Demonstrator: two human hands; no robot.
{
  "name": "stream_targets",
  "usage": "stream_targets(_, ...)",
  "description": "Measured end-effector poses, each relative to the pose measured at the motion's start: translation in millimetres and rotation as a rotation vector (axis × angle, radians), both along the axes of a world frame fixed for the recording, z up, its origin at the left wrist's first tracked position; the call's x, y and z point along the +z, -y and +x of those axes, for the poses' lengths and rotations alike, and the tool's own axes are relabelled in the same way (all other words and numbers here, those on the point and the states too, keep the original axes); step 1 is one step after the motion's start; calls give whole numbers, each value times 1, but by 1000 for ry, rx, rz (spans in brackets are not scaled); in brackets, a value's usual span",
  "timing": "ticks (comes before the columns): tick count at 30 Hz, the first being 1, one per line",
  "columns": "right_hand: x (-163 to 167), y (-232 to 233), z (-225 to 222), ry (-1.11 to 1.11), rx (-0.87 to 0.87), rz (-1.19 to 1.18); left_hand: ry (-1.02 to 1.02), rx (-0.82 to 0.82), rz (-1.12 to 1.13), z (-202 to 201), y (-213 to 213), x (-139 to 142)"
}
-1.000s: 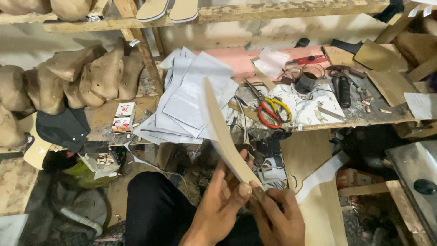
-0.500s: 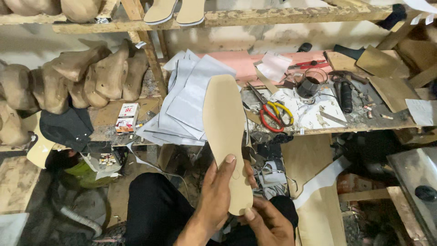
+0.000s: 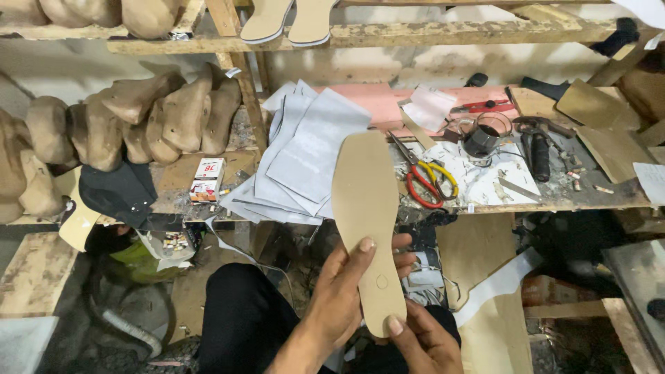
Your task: The person holds a cardboard sheet with a drawn shoe sole outline and cuts along the traced line with scissors, rotating the sheet as they trim around the curved shape. They set the cut sole piece on the shelf above the workbench and begin cutting another traced sole from the remaining cardboard.
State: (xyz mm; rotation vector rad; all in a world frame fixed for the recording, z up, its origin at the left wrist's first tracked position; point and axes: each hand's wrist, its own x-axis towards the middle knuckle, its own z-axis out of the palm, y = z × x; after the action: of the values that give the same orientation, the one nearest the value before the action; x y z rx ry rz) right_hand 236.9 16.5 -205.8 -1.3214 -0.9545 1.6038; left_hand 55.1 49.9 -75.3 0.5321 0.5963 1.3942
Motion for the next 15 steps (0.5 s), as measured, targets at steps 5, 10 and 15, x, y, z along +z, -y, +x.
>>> stream_targets(5, -33, -3, 27, 43, 145, -42, 190, -1, 134, -29, -20, 10)
stream_targets(10, -56, -11, 52, 205, 18, -159, -8, 21, 146, -38, -19, 10)
stream_targets(15, -36, -21, 57, 257, -5, -126, -452, 163, 7, -51, -21, 6)
